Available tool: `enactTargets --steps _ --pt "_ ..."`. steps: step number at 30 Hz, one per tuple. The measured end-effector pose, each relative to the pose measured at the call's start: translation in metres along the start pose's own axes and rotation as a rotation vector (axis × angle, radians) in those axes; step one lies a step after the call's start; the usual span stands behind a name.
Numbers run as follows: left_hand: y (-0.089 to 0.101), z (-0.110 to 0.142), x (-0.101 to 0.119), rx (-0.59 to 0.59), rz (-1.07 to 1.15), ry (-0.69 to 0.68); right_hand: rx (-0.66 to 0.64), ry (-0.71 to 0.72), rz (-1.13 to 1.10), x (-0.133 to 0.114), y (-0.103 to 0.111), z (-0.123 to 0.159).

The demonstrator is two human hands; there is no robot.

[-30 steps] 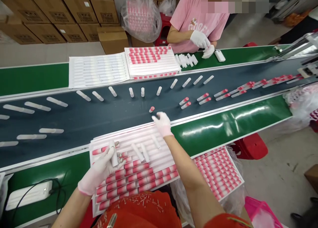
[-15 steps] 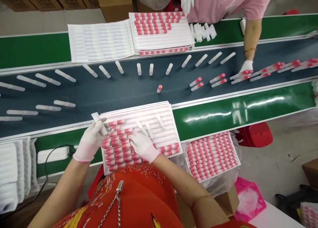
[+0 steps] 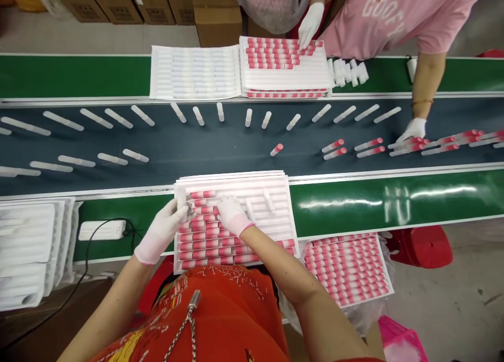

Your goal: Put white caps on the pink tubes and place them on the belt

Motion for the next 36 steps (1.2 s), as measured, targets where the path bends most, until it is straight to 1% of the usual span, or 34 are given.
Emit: enactTargets --steps 1,2,3,4,6,7,8,10,12,15,17,18,20,22,24,26,28,29,31,33,34,36 --pt "-0.003 0.002 0.003 -0.022 -0.041 -0.029 0.011 -0.019 -0.022 0.002 0.004 0.000" --pt "-0.007 0.005 0.006 -0.054 -0.069 -0.052 0.045 -0.065 -0.095 0.005 0.011 -0.001" --pt "-0.011 0.008 0.010 -0.092 -0.074 -0.063 0.108 -0.135 -0.232 0.010 0.021 -0.001" --pt "-0.018 0.012 0.014 -0.144 -0.049 -0.060 0.195 -0.215 -0.431 0.015 0.035 0.000" --pt "-0.034 0.023 0.023 -0.281 0.070 -0.031 0.383 -0.344 -0.925 0.026 0.065 0.006" --pt "-0.043 0.029 0.028 -0.348 0.139 -0.009 0.453 -0.364 -1.148 0.027 0.079 0.009" --pt "-0.050 0.034 0.031 -0.405 0.195 0.011 0.491 -0.347 -1.309 0.025 0.093 0.011" --pt "-0.064 0.041 0.037 -0.485 0.227 0.029 0.517 -0.306 -1.483 0.018 0.113 0.015" --pt "-0.072 0.044 0.041 -0.501 0.149 -0.008 0.545 -0.325 -1.523 0.015 0.123 0.019" --pt "-0.075 0.040 0.048 -0.435 -0.052 -0.125 0.596 -0.371 -1.528 0.018 0.126 0.025" --pt "-0.074 0.037 0.053 -0.394 -0.169 -0.181 0.577 -0.351 -1.568 0.021 0.127 0.029" --pt "-0.075 0.036 0.055 -0.392 -0.214 -0.203 0.552 -0.334 -1.583 0.022 0.128 0.030" --pt "-0.077 0.036 0.057 -0.431 -0.272 -0.241 0.488 -0.303 -1.549 0.023 0.132 0.034" --pt "-0.082 0.037 0.060 -0.488 -0.287 -0.272 0.480 -0.282 -1.441 0.022 0.141 0.038" --pt "-0.086 0.038 0.063 -0.508 -0.282 -0.306 0.520 -0.284 -1.359 0.020 0.153 0.043" --pt "-0.088 0.039 0.068 -0.480 -0.284 -0.355 0.546 -0.334 -1.360 0.018 0.159 0.047" --pt "-0.089 0.039 0.073 -0.439 -0.296 -0.405 0.519 -0.390 -1.414 0.015 0.158 0.048" --pt "-0.090 0.039 0.074 -0.432 -0.301 -0.418 0.491 -0.393 -1.444 0.012 0.158 0.048" --pt "-0.092 0.040 0.074 -0.456 -0.301 -0.422 0.439 -0.329 -1.478 0.007 0.159 0.047" --pt "-0.094 0.042 0.073 -0.488 -0.294 -0.415 0.430 -0.227 -1.440 0.004 0.164 0.048" --pt "-0.094 0.042 0.073 -0.490 -0.289 -0.417 0.453 -0.188 -1.399 0.004 0.168 0.049" --pt "-0.093 0.044 0.076 -0.462 -0.279 -0.436 0.532 -0.168 -1.309 0.005 0.174 0.052"
Point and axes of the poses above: each hand's wrist, its own z-axis away from the middle knuckle, its own y-axis out of the back of the hand, x = y × z, the point moved 8 cm from there along -z, towards the middle knuckle, and after that the axes turned 14 degrees about x, right-handed, at the moved point
